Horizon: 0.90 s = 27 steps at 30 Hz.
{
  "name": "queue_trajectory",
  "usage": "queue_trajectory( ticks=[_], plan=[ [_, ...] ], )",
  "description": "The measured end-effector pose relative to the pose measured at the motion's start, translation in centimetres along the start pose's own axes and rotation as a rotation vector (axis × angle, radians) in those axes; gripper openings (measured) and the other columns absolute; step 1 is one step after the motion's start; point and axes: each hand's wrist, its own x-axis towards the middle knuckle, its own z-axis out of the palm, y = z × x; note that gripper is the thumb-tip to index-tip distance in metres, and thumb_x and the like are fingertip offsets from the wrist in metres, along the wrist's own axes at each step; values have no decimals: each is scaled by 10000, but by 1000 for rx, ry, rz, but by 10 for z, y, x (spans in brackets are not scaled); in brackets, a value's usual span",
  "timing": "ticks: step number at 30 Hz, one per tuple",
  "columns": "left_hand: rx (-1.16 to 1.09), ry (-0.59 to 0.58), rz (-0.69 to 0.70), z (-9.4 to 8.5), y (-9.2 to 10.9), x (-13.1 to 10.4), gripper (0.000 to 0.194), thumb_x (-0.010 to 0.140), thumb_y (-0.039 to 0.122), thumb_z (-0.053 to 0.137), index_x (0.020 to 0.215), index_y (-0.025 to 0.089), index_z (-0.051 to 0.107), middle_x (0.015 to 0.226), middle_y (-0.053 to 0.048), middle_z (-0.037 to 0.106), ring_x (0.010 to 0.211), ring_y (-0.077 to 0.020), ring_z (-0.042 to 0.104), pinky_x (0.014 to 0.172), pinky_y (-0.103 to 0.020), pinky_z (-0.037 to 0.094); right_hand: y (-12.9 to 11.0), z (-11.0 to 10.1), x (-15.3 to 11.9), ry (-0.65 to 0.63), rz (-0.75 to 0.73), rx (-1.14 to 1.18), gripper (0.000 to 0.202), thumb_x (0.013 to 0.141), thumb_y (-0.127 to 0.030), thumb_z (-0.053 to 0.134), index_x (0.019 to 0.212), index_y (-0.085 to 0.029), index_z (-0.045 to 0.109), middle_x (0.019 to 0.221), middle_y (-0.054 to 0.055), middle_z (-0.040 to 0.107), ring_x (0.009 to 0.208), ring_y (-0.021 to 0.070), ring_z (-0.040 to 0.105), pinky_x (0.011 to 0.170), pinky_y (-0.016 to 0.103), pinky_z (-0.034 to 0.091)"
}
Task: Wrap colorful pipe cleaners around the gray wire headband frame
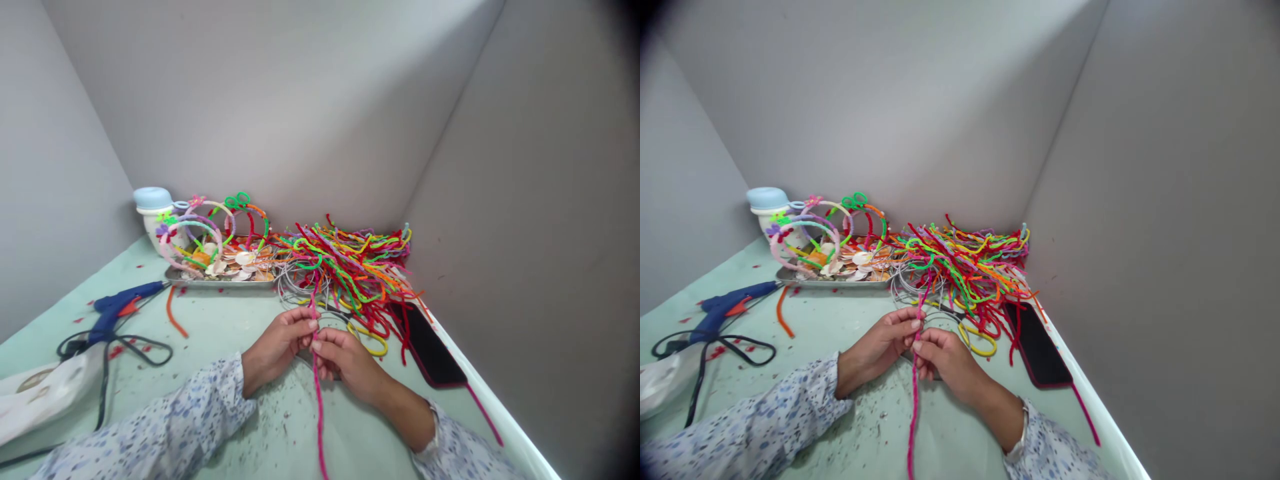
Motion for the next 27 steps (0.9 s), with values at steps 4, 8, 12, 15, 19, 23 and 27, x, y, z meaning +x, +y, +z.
queue_trajectory(
  ticks=[4,8,12,15,19,23,27],
  plan=[
    [3,-5,-9,-1,0,0,224,695,170,767,893,120,675,600,33,560,483,-53,470,500,-179,377,-2,1,-1,8,12,-36,234,762,-383,654,759,-160,585,576,-34,574,466,82,510,461,198,357],
    [0,-12,-6,-1,0,-1,217,699,163,765,889,114,671,614,26,565,492,-52,471,503,-176,378,-2,1,0,1,8,-33,222,761,-372,649,760,-160,582,573,-36,574,463,80,514,467,200,369],
    [-8,10,0,0,0,0,254,671,172,790,888,119,669,611,25,578,486,-57,486,500,-180,385,-1,0,0,4,7,-37,238,762,-389,657,787,-160,596,584,-37,579,459,79,515,459,197,362],
    [-10,35,12,1,0,0,273,660,171,798,896,125,668,617,26,588,482,-61,494,495,-185,390,-2,1,-1,-2,-14,-55,266,773,-416,656,793,-156,604,590,-33,578,460,78,515,446,193,349],
    [-12,39,6,0,-1,0,261,664,164,794,889,131,666,627,26,592,487,-64,504,497,-186,387,-4,2,-1,13,-4,-64,285,765,-432,666,748,-162,577,576,-37,567,459,77,510,446,192,351],
    [-33,24,-2,0,0,0,203,724,210,756,880,116,665,602,28,565,483,-60,479,498,-186,388,-5,3,-2,8,11,-59,272,767,-421,666,784,-162,584,583,-40,567,469,75,510,451,188,350],
    [-36,18,-4,1,1,0,172,743,196,736,876,122,656,587,34,549,484,-59,471,497,-181,382,-6,4,-3,6,15,-50,255,765,-401,667,777,-161,580,579,-43,563,474,73,509,454,186,347]
  ],
)
